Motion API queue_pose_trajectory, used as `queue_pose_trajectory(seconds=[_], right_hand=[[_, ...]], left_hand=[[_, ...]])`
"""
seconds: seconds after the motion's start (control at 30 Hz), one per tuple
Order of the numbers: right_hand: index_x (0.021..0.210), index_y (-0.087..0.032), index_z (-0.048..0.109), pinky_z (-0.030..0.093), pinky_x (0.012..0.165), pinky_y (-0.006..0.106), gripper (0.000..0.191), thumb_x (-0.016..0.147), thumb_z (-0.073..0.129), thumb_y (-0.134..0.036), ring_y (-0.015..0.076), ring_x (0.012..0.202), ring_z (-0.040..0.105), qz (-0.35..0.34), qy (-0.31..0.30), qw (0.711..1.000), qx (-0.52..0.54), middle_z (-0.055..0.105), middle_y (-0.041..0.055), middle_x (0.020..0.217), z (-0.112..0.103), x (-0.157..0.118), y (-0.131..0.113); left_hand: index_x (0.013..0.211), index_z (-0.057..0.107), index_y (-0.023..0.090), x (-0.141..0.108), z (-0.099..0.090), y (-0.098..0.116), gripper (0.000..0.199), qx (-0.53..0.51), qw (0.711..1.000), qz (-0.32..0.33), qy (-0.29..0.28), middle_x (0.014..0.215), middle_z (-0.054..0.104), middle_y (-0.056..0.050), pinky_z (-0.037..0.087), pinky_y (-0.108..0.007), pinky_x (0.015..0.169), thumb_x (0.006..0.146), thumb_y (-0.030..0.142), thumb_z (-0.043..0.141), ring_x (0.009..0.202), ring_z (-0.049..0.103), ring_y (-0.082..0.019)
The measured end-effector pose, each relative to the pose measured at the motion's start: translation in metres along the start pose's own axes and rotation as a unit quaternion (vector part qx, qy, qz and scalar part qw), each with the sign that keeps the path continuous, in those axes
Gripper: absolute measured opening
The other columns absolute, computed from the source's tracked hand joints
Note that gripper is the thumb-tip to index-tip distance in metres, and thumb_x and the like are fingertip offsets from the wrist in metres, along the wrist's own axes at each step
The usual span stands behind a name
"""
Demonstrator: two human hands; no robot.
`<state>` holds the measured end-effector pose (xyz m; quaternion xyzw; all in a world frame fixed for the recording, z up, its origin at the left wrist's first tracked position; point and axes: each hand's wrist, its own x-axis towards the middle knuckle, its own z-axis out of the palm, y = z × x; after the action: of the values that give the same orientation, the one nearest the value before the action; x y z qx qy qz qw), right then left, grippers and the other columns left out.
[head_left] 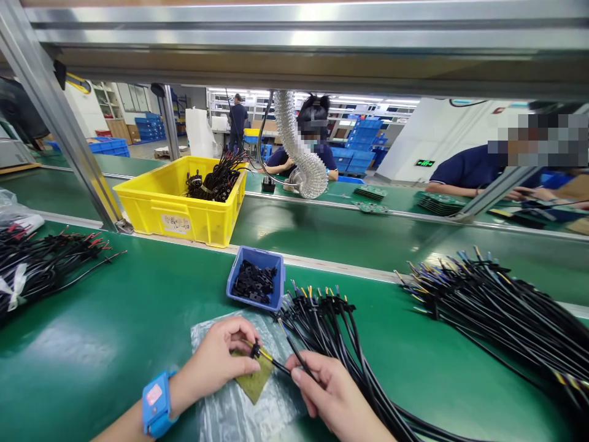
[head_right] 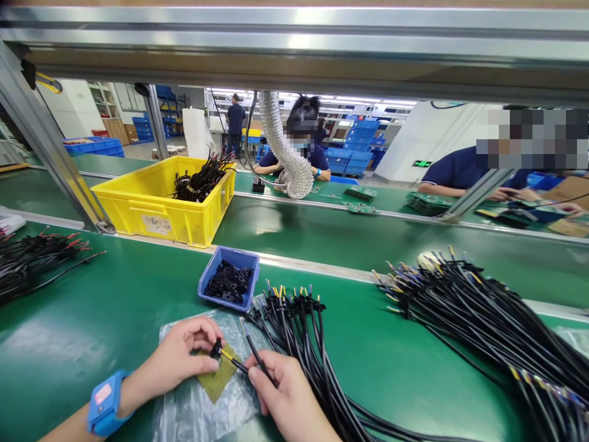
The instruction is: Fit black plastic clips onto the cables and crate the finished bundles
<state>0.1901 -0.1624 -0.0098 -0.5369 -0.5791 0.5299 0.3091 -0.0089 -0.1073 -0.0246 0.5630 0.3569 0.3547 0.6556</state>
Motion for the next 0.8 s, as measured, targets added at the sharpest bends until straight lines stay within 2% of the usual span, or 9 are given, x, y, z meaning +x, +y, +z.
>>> queue_pose_trajectory(seconds=[0.13,0.4,0.53,0.63,0.7,0.8], right_hand=[[0.073,-0.015,0.053,0.024,0.041,0.020,0.042,0.080,0.047,-0.056,0.0067,0.040,0.032,0.000,-0.008,1.000,-0.006,0.035,-0.0084,0.045,0.001,0.000,0.000],[0.074,-0.014,0.053,0.023,0.040,0.021,0.044,0.077,0.045,-0.057,0.0077,0.038,0.031,0.033,-0.018,0.999,-0.027,0.033,-0.0087,0.043,0.003,0.000,0.000],[0.075,-0.014,0.053,0.024,0.041,0.021,0.040,0.079,0.045,-0.053,0.0079,0.039,0.032,0.010,-0.017,1.000,-0.010,0.034,-0.0082,0.046,0.000,-0.001,0.000],[0.079,-0.014,0.054,0.030,0.046,0.021,0.036,0.081,0.045,-0.049,0.0092,0.044,0.036,-0.017,-0.014,1.000,0.005,0.038,-0.0068,0.050,-0.002,-0.001,-0.001],[0.079,-0.015,0.055,0.032,0.049,0.022,0.030,0.080,0.049,-0.044,0.0104,0.048,0.040,-0.025,-0.008,1.000,-0.017,0.040,-0.0058,0.053,-0.002,-0.001,0.001],[0.072,-0.016,0.056,0.033,0.052,0.023,0.024,0.079,0.053,-0.038,0.0121,0.053,0.043,-0.044,0.034,0.992,-0.114,0.045,-0.0042,0.055,0.000,-0.002,0.004]], left_hand=[[0.068,0.054,0.016,0.000,0.002,0.002,0.023,0.019,1.000,0.022,0.005,0.085,0.058,-0.002,0.047,-0.028,0.072,0.055,0.003,0.068,0.081,0.057,-0.016],[0.066,0.054,0.015,-0.001,0.003,0.002,0.023,0.089,0.993,0.073,0.023,0.083,0.059,-0.002,0.046,-0.025,0.071,0.056,-0.001,0.067,0.079,0.056,-0.015],[0.066,0.056,0.015,-0.005,0.007,0.002,0.024,0.188,0.975,0.115,0.018,0.083,0.062,-0.001,0.043,-0.025,0.076,0.058,-0.005,0.066,0.082,0.057,-0.015],[0.067,0.058,0.016,-0.008,0.015,0.001,0.024,0.217,0.965,0.145,-0.004,0.083,0.063,-0.001,0.042,-0.023,0.075,0.060,-0.006,0.066,0.082,0.057,-0.014],[0.066,0.059,0.015,-0.010,0.020,0.000,0.023,0.213,0.965,0.155,-0.001,0.082,0.063,-0.001,0.043,-0.023,0.074,0.061,-0.004,0.068,0.081,0.057,-0.014],[0.068,0.060,0.016,-0.011,0.024,-0.001,0.022,0.193,0.968,0.159,0.011,0.083,0.063,-0.001,0.043,-0.023,0.075,0.059,-0.001,0.072,0.081,0.058,-0.015]])
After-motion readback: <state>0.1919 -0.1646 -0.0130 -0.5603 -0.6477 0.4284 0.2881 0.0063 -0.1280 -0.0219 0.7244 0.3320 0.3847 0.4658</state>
